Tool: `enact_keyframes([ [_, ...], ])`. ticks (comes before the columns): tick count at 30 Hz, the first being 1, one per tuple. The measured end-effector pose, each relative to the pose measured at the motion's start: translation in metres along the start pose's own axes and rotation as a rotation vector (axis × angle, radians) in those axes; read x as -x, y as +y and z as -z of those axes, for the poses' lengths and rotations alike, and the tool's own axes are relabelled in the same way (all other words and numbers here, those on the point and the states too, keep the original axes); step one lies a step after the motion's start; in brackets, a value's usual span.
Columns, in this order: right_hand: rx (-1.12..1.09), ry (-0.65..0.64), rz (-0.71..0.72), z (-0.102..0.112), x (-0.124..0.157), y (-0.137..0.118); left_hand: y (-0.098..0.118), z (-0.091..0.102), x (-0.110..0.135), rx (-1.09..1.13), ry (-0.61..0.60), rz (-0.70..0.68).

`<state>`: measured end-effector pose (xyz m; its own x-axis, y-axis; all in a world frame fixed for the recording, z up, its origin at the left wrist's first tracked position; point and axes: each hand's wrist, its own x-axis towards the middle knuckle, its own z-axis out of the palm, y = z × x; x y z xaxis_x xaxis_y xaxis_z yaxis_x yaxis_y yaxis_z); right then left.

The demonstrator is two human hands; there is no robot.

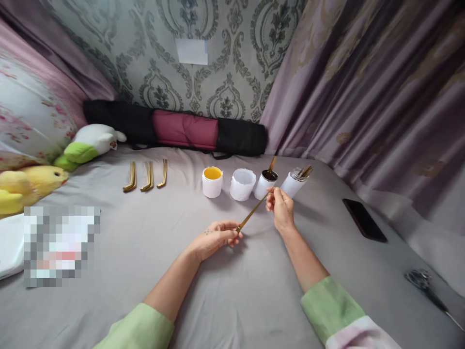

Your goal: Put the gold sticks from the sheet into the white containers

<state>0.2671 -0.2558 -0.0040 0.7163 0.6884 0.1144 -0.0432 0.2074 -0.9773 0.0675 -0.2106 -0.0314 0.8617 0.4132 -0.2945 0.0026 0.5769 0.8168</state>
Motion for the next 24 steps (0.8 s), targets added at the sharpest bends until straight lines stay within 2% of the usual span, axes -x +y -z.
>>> enact_keyframes([
  [24,0.079,-0.066,-0.098,0.009,-0.010,-0.027,-0.001,0.000,-0.001,0.023,0.010,0.007],
])
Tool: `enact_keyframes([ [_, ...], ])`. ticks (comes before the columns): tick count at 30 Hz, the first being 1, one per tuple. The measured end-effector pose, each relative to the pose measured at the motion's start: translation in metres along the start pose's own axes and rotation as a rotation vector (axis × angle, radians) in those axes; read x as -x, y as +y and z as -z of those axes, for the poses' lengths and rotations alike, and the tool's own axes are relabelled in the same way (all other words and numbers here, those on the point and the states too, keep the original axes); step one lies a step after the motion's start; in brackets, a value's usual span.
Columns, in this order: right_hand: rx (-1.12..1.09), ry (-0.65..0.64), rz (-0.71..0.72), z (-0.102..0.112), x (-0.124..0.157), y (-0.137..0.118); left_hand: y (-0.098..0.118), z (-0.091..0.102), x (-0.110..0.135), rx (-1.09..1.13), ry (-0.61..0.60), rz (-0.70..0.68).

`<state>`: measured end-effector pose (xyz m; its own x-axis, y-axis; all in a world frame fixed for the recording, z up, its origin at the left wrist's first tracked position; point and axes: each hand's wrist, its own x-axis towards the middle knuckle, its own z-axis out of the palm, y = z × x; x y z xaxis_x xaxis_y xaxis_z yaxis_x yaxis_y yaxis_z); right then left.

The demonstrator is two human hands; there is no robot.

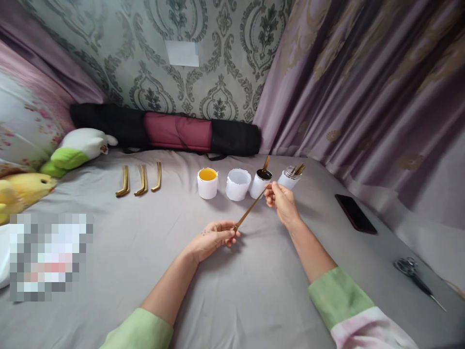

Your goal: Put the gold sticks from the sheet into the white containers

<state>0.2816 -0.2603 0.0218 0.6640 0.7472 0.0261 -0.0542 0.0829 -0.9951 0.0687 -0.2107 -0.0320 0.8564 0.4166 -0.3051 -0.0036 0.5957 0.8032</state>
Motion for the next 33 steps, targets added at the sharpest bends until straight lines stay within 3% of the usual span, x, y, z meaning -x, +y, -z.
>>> enact_keyframes([
  [33,0.072,0.007,0.075,0.010,0.001,-0.011,0.000,0.004,0.000,0.068,0.017,0.014],
])
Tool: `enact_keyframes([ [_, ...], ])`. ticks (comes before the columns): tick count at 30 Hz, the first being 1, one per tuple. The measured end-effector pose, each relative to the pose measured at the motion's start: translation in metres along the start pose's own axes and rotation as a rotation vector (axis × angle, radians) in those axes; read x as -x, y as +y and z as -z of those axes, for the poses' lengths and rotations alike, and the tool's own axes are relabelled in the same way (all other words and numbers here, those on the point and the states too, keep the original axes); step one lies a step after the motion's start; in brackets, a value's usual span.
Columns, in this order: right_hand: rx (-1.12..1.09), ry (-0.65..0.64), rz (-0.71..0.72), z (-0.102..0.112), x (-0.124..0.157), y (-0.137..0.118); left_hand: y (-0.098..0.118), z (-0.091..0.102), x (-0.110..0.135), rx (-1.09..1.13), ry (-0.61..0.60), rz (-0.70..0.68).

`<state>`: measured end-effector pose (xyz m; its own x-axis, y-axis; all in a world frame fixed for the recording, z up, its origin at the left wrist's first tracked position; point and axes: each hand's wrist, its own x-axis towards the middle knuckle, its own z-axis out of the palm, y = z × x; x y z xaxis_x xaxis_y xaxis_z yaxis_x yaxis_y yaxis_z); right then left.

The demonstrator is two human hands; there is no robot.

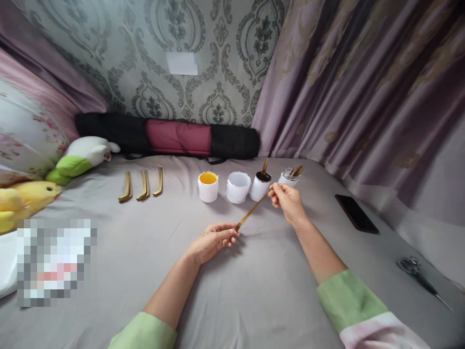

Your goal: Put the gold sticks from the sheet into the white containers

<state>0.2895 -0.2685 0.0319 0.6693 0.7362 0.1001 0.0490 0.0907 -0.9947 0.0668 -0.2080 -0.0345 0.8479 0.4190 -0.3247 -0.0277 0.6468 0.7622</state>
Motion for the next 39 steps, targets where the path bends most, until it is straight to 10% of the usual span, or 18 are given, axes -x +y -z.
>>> enact_keyframes([
  [39,0.293,0.409,0.503,0.046,-0.065,-0.098,0.008,0.009,-0.002,0.275,0.109,-0.023],
])
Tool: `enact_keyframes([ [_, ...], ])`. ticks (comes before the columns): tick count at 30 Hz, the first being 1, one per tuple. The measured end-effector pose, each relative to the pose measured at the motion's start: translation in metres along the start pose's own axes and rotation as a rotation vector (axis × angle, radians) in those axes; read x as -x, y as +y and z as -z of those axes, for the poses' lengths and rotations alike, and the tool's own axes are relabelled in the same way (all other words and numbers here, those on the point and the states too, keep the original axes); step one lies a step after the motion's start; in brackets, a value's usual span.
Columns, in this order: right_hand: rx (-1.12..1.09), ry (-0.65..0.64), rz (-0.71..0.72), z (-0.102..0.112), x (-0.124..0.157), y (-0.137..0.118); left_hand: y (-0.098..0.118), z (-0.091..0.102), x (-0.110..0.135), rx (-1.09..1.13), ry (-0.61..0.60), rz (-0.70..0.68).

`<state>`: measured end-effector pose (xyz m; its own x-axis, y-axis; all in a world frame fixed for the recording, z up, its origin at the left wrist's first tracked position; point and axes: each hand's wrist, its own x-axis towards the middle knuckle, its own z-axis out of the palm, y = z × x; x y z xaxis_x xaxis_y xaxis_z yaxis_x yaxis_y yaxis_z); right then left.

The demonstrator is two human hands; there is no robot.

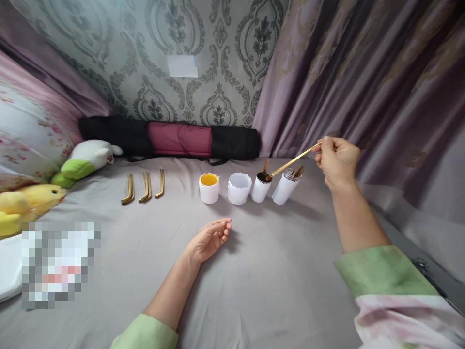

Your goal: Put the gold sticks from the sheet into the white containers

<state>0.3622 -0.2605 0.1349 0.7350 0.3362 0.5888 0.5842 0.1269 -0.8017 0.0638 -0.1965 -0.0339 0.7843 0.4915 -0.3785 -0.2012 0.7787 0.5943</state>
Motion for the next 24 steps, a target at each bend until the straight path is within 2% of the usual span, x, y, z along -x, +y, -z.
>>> enact_keyframes([
  [6,0.114,-0.015,0.095,-0.009,-0.008,0.013,0.001,-0.002,0.000,0.005,0.012,0.011],
  [10,0.173,-0.061,0.137,-0.016,-0.004,0.010,0.001,-0.001,0.000,0.004,-0.001,0.006],
  [17,0.227,-0.160,0.113,-0.026,0.005,-0.001,0.001,0.001,-0.001,0.002,0.004,0.007],
  [24,0.261,-0.313,0.132,-0.037,0.006,0.006,0.001,0.000,0.000,0.007,-0.007,-0.003],
])
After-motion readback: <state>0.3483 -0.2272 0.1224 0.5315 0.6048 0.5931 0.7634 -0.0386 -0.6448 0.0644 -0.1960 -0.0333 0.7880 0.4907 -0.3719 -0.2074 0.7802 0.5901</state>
